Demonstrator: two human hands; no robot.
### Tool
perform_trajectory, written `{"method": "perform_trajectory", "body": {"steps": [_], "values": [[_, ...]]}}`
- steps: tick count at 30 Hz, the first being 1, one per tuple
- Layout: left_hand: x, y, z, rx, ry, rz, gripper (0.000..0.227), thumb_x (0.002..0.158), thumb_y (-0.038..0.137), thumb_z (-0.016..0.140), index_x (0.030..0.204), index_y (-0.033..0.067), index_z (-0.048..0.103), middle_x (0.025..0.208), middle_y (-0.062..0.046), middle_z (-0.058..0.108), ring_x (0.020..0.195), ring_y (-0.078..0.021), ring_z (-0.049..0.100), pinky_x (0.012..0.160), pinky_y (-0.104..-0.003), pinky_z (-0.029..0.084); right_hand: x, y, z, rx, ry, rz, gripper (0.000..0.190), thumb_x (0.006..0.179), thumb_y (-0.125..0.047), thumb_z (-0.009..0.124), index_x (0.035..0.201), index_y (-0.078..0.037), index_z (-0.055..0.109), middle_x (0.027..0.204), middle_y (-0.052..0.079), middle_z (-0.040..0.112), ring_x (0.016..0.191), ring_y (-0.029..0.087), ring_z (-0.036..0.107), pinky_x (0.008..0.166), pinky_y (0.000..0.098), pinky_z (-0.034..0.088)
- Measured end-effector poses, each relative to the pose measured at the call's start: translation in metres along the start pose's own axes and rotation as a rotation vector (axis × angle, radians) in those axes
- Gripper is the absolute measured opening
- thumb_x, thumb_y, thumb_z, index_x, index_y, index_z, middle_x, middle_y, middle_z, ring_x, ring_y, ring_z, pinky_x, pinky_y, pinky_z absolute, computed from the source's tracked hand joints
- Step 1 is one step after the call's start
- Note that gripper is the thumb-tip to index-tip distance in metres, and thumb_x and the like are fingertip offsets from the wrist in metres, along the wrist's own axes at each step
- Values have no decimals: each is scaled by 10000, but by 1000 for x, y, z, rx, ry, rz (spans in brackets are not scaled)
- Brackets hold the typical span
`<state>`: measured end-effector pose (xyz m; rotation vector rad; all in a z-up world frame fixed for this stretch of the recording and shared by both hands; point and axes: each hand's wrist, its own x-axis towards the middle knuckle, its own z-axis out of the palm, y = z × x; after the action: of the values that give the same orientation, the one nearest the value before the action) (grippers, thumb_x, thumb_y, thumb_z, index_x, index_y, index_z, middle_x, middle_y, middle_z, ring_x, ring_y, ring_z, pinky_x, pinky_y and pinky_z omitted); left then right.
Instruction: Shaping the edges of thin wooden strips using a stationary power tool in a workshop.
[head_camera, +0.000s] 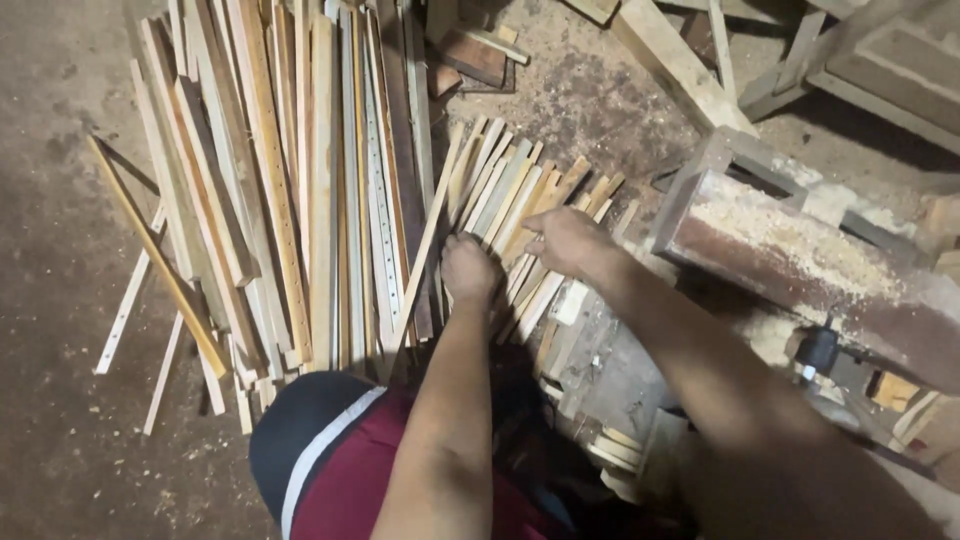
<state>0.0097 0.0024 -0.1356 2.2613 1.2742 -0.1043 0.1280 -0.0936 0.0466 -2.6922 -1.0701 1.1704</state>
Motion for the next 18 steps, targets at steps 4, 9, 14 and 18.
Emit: {"method": "perform_trajectory", "body": {"steps": [4,9,14,18], "values": [[-5,2,-3,-46,0,27,417,788,247,810,1119,57,640,1174,-121,603,1150,-340,631,980,-453,569,17,7,11,10,1,-7,427,946,-395,681,1359,-284,663,1217,137,739,1216,361,653,1031,536,530],[6,0,-3,-72,-76,-5,466,789,306,826,1158,144,593,1210,-82,582,1162,-325,627,1009,-431,557,11,11,4,82,19,6,376,956,-374,653,1326,-310,678,1168,111,758,1212,367,651,1030,542,533],[-6,26,-22,-170,-77,164,309,882,245,689,1148,113,602,1170,-135,599,1152,-377,639,1011,-489,538,-11,21,-23,-40,125,-98,330,951,-317,669,1271,-255,719,1174,158,750,1194,399,655,1016,546,522],[-46,98,-101,-354,-167,522,266,1030,202,502,1241,111,634,1119,-170,665,1147,-408,662,1004,-504,536,-57,46,-72,-307,398,-392,290,939,-345,655,1214,-270,706,1174,68,734,1212,329,590,1016,492,452]]}}
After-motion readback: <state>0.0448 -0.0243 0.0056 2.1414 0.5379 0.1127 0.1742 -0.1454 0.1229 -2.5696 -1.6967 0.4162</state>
